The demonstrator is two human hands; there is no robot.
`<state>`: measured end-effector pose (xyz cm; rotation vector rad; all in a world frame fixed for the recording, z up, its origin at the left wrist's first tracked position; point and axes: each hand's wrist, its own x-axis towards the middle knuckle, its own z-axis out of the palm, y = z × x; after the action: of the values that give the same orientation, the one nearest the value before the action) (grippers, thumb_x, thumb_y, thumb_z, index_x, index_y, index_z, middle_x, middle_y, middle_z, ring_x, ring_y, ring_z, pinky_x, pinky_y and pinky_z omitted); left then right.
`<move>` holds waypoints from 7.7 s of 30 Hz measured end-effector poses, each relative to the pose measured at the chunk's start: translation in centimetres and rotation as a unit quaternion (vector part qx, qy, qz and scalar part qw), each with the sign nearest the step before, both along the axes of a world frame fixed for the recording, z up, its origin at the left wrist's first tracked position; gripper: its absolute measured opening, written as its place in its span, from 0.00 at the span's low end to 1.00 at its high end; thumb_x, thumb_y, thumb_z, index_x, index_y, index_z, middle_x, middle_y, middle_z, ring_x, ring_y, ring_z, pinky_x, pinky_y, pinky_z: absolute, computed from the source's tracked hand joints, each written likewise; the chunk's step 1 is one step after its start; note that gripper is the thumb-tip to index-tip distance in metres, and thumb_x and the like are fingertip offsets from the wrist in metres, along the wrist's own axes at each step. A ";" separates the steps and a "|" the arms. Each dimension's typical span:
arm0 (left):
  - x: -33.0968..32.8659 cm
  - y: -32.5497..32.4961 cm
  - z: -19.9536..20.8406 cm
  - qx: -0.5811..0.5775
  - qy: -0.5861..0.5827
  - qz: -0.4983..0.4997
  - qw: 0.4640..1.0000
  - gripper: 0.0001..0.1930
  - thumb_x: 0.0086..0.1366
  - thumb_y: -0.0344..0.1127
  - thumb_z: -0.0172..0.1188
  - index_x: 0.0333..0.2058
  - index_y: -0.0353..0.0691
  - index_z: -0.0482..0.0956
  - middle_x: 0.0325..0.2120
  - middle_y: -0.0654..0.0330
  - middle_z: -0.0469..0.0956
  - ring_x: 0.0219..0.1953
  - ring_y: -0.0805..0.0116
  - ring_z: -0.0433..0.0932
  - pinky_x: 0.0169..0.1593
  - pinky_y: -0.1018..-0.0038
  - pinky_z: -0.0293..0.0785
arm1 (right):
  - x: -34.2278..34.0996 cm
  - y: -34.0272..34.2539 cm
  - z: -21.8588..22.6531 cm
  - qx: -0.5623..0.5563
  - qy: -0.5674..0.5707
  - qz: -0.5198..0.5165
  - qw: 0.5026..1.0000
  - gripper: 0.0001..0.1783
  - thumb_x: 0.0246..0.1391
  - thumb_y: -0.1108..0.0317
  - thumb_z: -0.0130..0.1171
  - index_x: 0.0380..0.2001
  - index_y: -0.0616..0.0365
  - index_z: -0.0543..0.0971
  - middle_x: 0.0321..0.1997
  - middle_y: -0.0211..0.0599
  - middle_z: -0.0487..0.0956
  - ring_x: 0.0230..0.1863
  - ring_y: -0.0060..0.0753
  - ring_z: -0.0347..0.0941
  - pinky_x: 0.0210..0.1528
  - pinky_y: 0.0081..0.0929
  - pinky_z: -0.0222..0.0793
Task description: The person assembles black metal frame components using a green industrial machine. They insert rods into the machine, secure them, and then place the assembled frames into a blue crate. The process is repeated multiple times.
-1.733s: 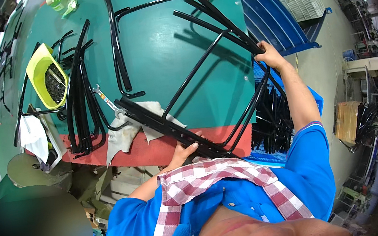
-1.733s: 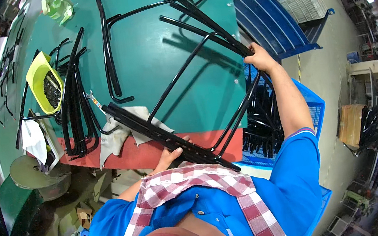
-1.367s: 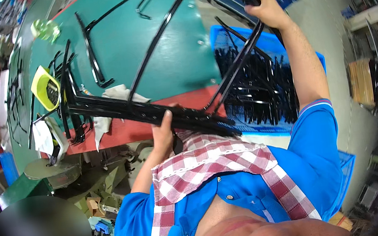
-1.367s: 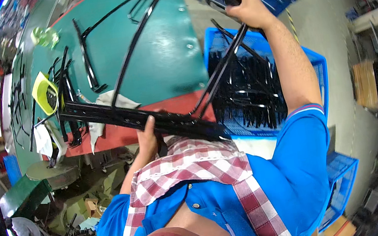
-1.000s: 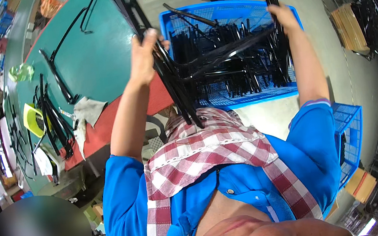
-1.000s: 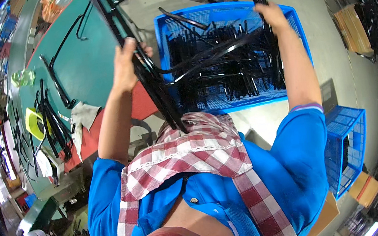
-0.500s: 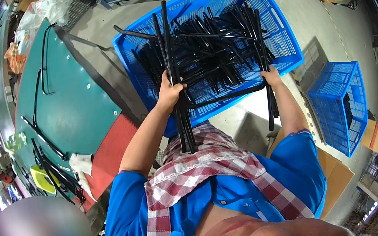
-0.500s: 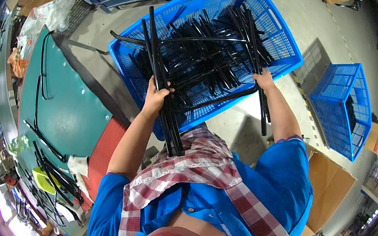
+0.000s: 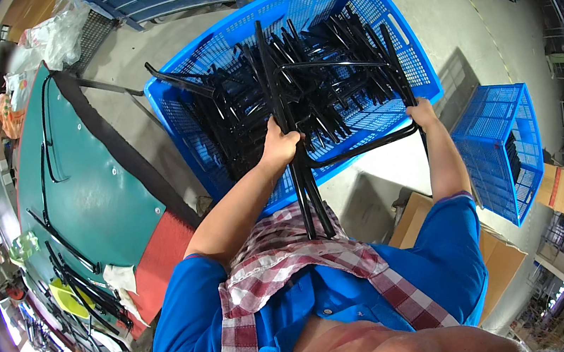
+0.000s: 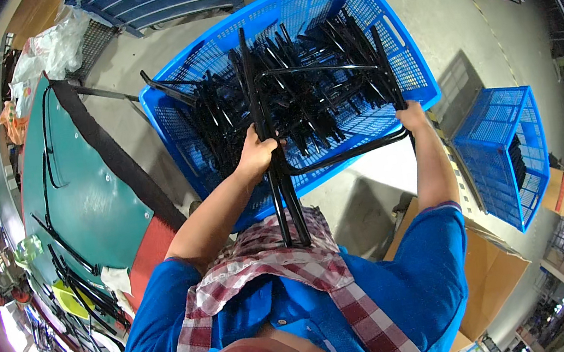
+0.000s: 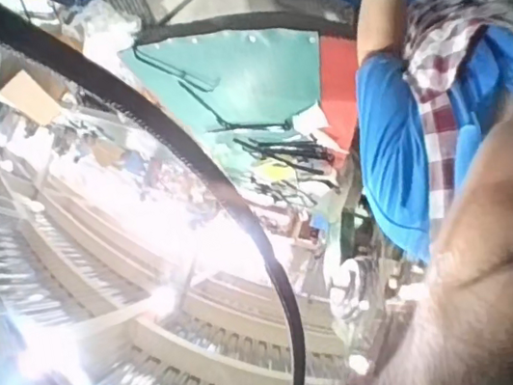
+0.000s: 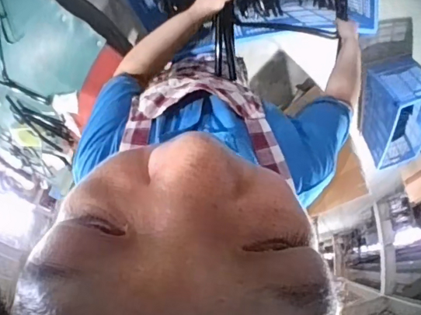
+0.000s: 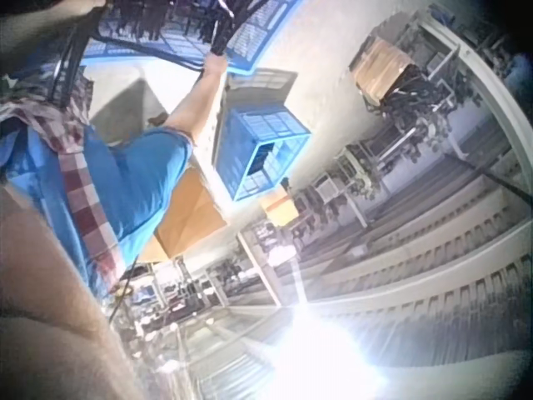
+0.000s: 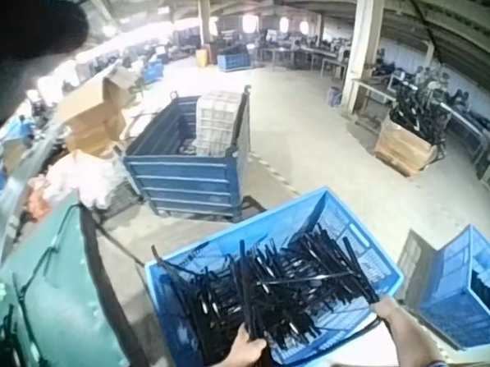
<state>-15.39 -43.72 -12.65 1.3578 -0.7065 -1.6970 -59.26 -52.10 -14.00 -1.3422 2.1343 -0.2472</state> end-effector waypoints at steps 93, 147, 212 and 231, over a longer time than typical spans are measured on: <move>18.0 52.6 -3.5 -0.154 -0.617 0.272 0.722 0.14 0.50 0.32 0.60 0.39 0.41 0.76 0.50 0.53 0.69 0.56 0.54 0.66 0.59 0.55 0.58 | 59.1 32.4 7.8 -0.356 -0.232 0.609 0.670 0.09 0.49 0.77 0.54 0.37 0.60 0.75 0.40 0.43 0.73 0.46 0.45 0.71 0.48 0.37 0.68; 25.1 56.1 -3.9 0.153 -0.553 0.380 0.725 0.19 0.49 0.27 0.61 0.42 0.40 0.74 0.49 0.49 0.68 0.52 0.49 0.67 0.53 0.58 0.64 | 101.2 31.4 4.7 -0.188 0.066 0.786 0.585 0.38 0.39 0.39 0.63 0.40 0.65 0.74 0.45 0.50 0.76 0.48 0.49 0.73 0.48 0.42 0.70; 0.5 66.3 -7.3 0.119 -0.538 0.585 0.595 0.16 0.51 0.27 0.60 0.41 0.38 0.73 0.48 0.47 0.68 0.50 0.47 0.68 0.52 0.60 0.67 | 66.7 48.8 28.6 0.075 -0.515 0.739 0.428 0.13 0.64 0.66 0.45 0.31 0.63 0.74 0.27 0.33 0.75 0.14 0.10 0.55 0.15 0.12 0.47; 4.5 76.3 -3.8 0.006 -0.131 0.841 0.525 0.10 0.66 0.37 0.56 0.31 0.36 0.74 0.21 0.68 0.72 0.25 0.82 0.67 0.29 0.80 0.65 | 61.9 72.6 -0.8 0.218 -0.207 0.952 0.053 0.18 0.47 0.70 0.64 0.40 0.63 0.71 0.29 0.42 0.78 0.31 0.35 0.77 0.36 0.28 0.70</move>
<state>-10.88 32.56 -16.46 1.3377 0.5621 0.1400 2.61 20.48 -14.77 -1.8059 -1.2273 0.8951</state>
